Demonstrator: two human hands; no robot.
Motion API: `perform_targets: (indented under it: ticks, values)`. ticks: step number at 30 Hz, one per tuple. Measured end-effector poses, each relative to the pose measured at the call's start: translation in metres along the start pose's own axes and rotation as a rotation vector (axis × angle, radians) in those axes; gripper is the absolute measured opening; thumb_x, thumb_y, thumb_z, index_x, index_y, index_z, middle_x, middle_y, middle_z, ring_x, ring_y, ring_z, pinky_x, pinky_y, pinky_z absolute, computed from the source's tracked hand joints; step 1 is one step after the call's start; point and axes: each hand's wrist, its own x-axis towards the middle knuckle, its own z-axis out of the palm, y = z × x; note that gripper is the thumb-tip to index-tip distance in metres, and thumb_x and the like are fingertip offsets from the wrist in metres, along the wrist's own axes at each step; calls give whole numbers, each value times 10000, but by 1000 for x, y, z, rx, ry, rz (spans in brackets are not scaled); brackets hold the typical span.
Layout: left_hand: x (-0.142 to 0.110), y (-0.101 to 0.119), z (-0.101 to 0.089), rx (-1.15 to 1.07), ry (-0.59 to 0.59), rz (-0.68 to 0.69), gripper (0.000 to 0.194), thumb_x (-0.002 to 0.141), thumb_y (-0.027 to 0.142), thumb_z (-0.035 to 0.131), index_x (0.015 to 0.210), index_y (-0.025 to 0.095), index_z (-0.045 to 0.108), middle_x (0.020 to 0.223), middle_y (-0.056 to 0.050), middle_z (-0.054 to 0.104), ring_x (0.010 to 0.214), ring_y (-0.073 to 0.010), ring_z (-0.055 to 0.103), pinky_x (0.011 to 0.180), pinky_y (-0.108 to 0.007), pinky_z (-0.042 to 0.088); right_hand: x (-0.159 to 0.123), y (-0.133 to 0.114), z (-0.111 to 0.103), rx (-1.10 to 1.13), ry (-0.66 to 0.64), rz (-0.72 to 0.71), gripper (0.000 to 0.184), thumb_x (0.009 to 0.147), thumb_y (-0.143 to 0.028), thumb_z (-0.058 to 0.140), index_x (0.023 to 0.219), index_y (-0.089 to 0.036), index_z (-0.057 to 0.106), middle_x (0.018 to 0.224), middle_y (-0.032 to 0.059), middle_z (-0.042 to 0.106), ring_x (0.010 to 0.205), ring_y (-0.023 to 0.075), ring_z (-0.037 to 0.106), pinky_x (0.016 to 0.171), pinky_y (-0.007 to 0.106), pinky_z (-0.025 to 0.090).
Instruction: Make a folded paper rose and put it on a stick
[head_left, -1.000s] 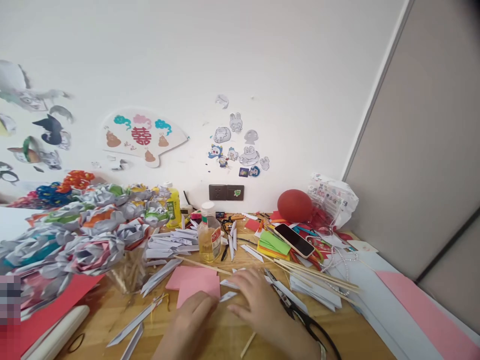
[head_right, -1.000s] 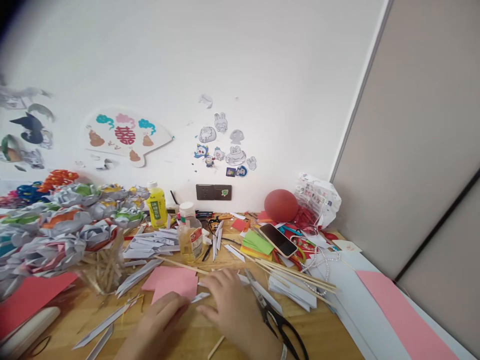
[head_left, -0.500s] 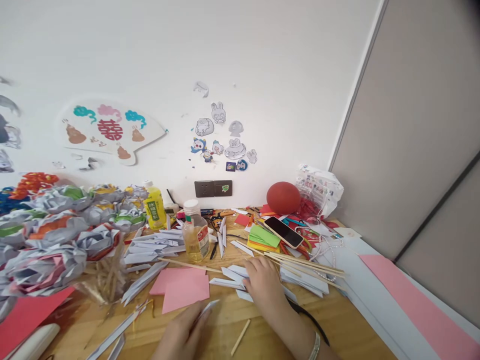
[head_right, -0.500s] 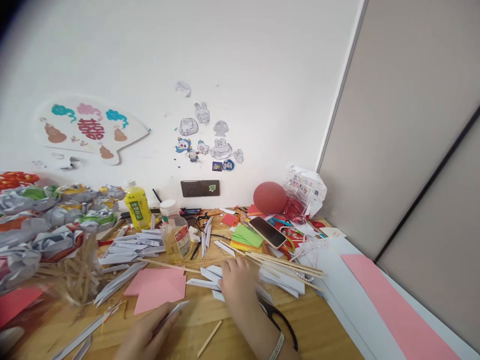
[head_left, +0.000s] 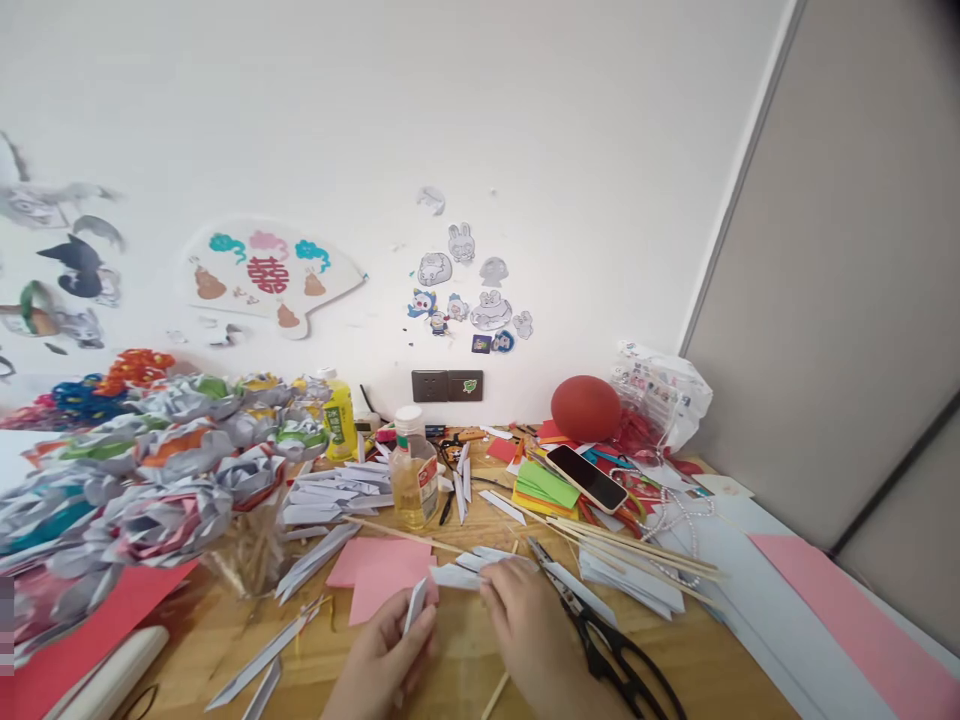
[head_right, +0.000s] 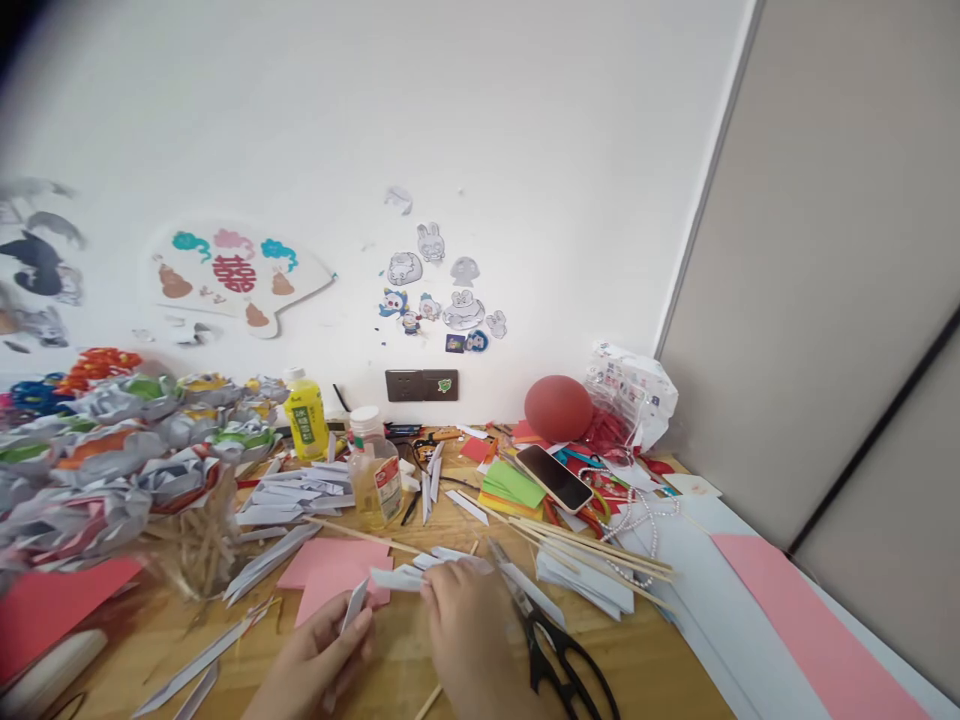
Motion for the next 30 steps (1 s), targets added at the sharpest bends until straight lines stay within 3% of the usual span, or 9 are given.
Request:
perform_targets:
  ticks: [4,6,8,12,19,22,25,27,30]
  values:
    - [-2,5,0,23,4,83,471,660,619,650,621,173,505,466,82,397,428,-72,323,438,-192,254,-14,-16,20,637,-257,112,236,917,-323,425,779,-184,558,619,-15,554,577,142,535,566,239,413]
    - [-4,9,0,29,44,94,445,670,584,662,601,171,511,490,75,404,463,-85,343,459,-199,277,-17,-19,26,832,-337,143,328,908,-462,419,817,-173,547,584,-35,508,512,114,481,526,218,391]
    - [-7,12,1,28,74,94,427,669,569,668,604,173,520,516,70,413,491,-96,357,479,-206,298,-19,-20,29,912,-352,145,381,889,-524,425,832,-166,543,579,-42,493,497,98,453,523,208,379]
    - [-10,16,1,57,130,88,431,670,577,646,569,182,505,510,65,412,496,-109,364,482,-217,299,-21,-20,35,941,-368,151,318,870,-478,483,852,-168,553,583,-45,500,499,95,461,524,206,382]
    - [-8,11,5,-83,91,38,455,642,604,656,742,160,626,491,69,445,446,-104,396,455,-217,313,-24,-19,38,770,-430,146,304,880,-435,395,842,-168,536,582,-8,552,494,144,516,488,247,414]
    - [-6,12,3,-75,80,62,491,620,637,657,688,154,615,527,39,522,489,-115,460,504,-228,364,-17,-9,23,364,-252,-43,272,903,-327,373,898,-175,598,804,70,636,773,228,591,707,357,457]
    - [-4,13,-2,-17,138,60,495,632,659,629,649,169,557,593,5,601,528,-134,507,520,-234,381,-4,6,10,-43,-68,-76,275,815,-129,470,1058,-161,595,1075,125,624,1045,299,520,899,447,382]
    - [-3,12,-4,21,146,25,502,639,676,603,648,180,527,572,13,597,460,-117,458,452,-222,330,3,13,6,-210,-39,-37,361,755,-60,517,1096,-155,589,1117,130,616,1077,313,499,925,453,368]
    - [-2,10,-4,47,86,6,515,626,687,601,641,180,517,552,22,586,416,-91,384,407,-207,258,8,17,6,-344,-69,16,301,753,-37,519,999,-172,630,1012,119,652,992,313,538,863,439,407]
